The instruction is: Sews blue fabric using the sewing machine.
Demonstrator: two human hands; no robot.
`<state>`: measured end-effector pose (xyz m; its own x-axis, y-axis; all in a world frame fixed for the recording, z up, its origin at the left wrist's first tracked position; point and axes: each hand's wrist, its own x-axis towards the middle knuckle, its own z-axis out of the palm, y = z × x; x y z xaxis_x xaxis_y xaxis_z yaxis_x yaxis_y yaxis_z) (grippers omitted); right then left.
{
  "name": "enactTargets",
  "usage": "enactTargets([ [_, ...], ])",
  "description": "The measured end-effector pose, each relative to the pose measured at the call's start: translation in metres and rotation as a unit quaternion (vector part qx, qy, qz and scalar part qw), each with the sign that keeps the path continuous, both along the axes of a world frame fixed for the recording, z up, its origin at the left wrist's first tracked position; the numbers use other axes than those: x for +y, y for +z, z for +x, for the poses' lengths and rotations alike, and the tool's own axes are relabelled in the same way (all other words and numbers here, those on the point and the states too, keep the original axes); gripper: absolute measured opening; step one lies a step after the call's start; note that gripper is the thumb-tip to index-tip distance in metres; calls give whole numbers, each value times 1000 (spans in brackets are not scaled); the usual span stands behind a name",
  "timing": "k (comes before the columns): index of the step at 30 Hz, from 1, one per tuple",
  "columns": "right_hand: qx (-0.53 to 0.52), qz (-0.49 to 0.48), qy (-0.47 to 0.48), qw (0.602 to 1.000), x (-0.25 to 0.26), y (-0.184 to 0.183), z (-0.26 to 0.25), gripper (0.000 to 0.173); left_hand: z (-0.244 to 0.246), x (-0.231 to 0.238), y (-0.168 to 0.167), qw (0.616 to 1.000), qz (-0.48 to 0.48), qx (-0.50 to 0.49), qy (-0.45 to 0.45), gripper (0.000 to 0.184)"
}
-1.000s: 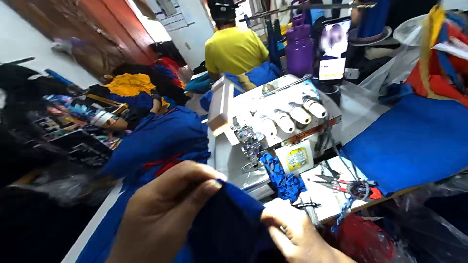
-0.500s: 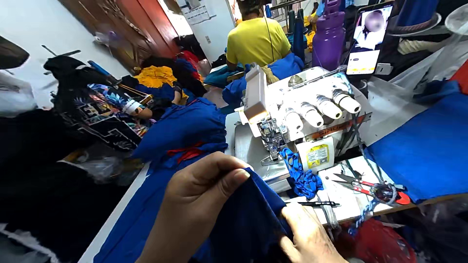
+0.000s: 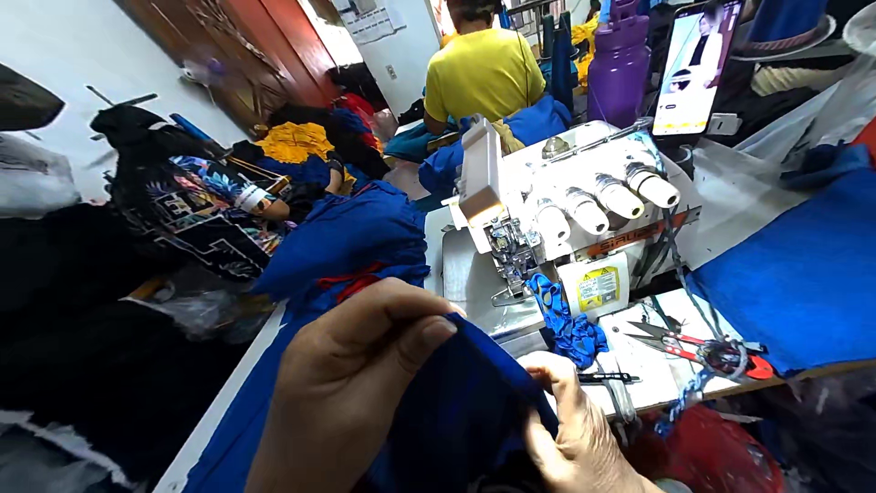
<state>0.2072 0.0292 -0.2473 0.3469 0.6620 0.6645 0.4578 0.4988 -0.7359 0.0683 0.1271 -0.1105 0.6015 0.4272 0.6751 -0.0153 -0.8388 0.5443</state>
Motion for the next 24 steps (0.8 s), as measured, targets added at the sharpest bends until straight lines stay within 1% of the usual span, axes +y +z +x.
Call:
enactTargets([
  [2,22,-78,19,997,-17,-17,0,33,-2,2,-1,1000,-20,-11,10,13],
  [4,23,-117,3,993,-30,-29,0,32,-4,3,-2,999,-31,-16,12,12],
  [7,14,-93,-27,995,-34,-37,2,29,-3,4,-3,999,-34,-18,17,12],
  [9,42,-92,-9,995,-35,-38,3,30,-3,3,-2,999,-35,-18,24,11],
  [12,96,-125,19,987,-41,-34,2,30,-5,4,0,999,-35,-22,28,12],
  [14,98,-137,24,985,-44,-33,2,31,-6,5,0,999,-37,-14,35,12],
  [16,82,-108,15,991,-45,-37,1,28,-6,4,-2,998,-42,-7,44,12],
  [18,56,-50,4,997,-45,-44,-1,21,-4,3,-3,997,-48,-12,54,12],
  [19,46,-26,14,998,-45,-47,-2,18,-4,3,-3,997,-50,-17,59,11],
  [22,22,20,63,998,-44,-54,-2,18,-4,4,-2,995,-66,-23,66,10],
  [24,1,28,65,998,-42,-55,-1,18,-4,4,-3,996,-74,-20,55,10],
])
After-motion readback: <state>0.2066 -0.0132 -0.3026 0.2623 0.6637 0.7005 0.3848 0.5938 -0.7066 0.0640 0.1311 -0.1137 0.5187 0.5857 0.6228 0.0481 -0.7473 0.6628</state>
